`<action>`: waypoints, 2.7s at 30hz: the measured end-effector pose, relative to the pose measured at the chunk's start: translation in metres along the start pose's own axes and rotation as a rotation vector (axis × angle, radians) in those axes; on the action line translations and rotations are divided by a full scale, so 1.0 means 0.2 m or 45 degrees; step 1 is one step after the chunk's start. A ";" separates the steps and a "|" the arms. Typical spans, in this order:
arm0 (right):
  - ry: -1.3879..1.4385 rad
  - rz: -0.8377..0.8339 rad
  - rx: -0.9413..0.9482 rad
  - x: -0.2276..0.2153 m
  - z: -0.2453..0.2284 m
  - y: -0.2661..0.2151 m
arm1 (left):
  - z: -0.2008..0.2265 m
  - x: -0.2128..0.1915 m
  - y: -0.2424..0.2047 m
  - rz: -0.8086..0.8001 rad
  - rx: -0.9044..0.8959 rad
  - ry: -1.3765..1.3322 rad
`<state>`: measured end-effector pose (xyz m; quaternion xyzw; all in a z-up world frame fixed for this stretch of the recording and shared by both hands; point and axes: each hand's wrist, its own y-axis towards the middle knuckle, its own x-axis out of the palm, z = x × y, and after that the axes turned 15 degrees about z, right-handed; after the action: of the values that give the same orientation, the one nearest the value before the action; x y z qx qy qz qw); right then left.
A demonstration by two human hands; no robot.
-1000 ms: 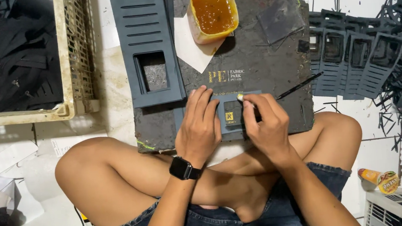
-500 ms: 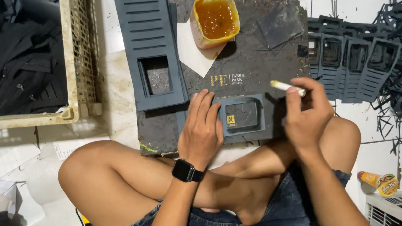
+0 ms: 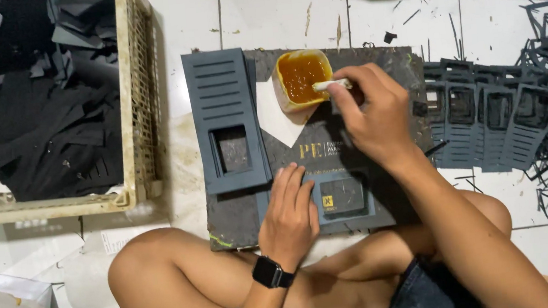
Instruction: Applying glue to the edges of small grey components using a stick applicator
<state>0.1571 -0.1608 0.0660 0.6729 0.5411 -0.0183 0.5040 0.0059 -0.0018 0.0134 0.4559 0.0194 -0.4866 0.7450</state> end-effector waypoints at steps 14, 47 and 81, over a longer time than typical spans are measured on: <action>-0.125 0.054 0.132 -0.10 -0.05 -0.08 | 0.01 0.00 0.02 0.014 -0.001 0.026; 0.800 0.476 1.393 -0.73 -0.43 -0.44 | 0.02 0.01 -0.05 -0.087 -0.163 -0.083; -0.229 0.011 0.420 -0.28 -0.27 -0.61 | 0.01 0.00 -0.01 -0.007 0.005 0.095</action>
<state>0.0138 -0.1744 0.0442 0.7445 0.4806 -0.1647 0.4332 0.0039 -0.0045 0.0133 0.4750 0.0476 -0.4714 0.7416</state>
